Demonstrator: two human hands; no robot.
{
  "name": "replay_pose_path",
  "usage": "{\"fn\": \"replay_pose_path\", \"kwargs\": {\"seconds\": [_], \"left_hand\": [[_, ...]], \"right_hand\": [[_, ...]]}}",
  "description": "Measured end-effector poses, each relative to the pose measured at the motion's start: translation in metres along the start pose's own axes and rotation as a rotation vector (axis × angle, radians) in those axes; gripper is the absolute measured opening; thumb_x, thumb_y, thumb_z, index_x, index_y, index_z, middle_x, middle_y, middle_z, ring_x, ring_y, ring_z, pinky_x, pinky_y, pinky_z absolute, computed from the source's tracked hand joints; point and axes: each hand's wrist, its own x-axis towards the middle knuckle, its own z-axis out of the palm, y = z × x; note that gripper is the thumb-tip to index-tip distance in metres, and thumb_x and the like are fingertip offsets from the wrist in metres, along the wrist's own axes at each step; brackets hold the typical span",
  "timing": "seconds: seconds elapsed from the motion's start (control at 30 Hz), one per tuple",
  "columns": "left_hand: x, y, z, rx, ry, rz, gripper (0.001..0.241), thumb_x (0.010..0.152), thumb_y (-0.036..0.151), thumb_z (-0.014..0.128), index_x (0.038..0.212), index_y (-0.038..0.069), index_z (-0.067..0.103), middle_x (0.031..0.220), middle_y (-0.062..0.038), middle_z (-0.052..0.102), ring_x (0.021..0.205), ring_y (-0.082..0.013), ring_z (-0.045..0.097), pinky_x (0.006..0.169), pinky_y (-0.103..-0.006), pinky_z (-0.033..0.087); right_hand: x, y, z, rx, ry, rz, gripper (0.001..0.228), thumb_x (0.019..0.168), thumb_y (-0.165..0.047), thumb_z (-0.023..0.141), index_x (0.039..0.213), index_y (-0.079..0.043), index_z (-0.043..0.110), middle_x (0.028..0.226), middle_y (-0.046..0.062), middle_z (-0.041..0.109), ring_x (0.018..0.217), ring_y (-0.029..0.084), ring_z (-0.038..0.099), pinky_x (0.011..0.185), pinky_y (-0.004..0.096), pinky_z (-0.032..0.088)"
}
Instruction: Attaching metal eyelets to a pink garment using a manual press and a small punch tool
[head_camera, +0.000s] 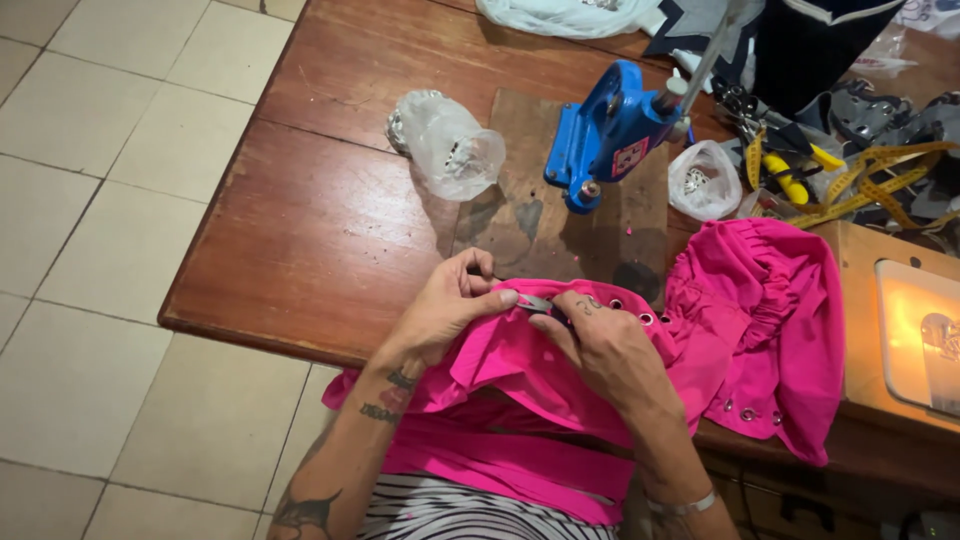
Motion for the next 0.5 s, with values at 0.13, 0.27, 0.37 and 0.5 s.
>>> {"fn": "replay_pose_path", "kwargs": {"seconds": [0.13, 0.27, 0.37, 0.5], "left_hand": [[0.001, 0.002, 0.001, 0.006, 0.020, -0.011, 0.051, 0.100, 0.000, 0.100, 0.123, 0.012, 0.056, 0.096, -0.012, 0.089, 0.079, -0.0193, 0.088, 0.067, -0.0274, 0.071], [0.005, -0.006, -0.004, -0.002, 0.029, -0.013, 0.051, 0.099, -0.001, 0.100, 0.123, 0.011, 0.056, 0.095, -0.012, 0.089, 0.078, -0.0203, 0.088, 0.066, -0.0282, 0.072], [0.005, -0.010, -0.004, 0.022, 0.031, -0.002, 0.050, 0.100, 0.001, 0.100, 0.122, 0.013, 0.057, 0.094, -0.008, 0.088, 0.077, -0.0171, 0.087, 0.066, -0.0260, 0.071], [0.011, -0.019, -0.009, 0.021, 0.066, -0.010, 0.051, 0.098, 0.001, 0.102, 0.122, 0.013, 0.058, 0.095, -0.011, 0.089, 0.078, -0.0201, 0.088, 0.067, -0.0273, 0.071]], "right_hand": [[0.002, -0.007, -0.012, -0.032, -0.016, -0.003, 0.026, 0.125, -0.041, 0.070, 0.126, -0.015, 0.075, 0.087, 0.012, 0.077, 0.085, 0.036, 0.086, 0.075, 0.049, 0.069], [0.003, -0.004, -0.011, -0.016, -0.019, -0.008, 0.024, 0.125, -0.039, 0.071, 0.123, -0.016, 0.074, 0.085, 0.012, 0.076, 0.085, 0.037, 0.086, 0.074, 0.049, 0.069], [0.002, -0.004, -0.010, -0.035, -0.012, -0.017, 0.021, 0.125, -0.038, 0.071, 0.122, -0.017, 0.074, 0.084, 0.009, 0.075, 0.084, 0.034, 0.086, 0.074, 0.046, 0.069], [0.006, -0.004, -0.013, -0.032, -0.021, -0.004, 0.020, 0.125, -0.036, 0.070, 0.118, -0.018, 0.074, 0.082, 0.009, 0.074, 0.081, 0.035, 0.085, 0.073, 0.047, 0.069]]}}
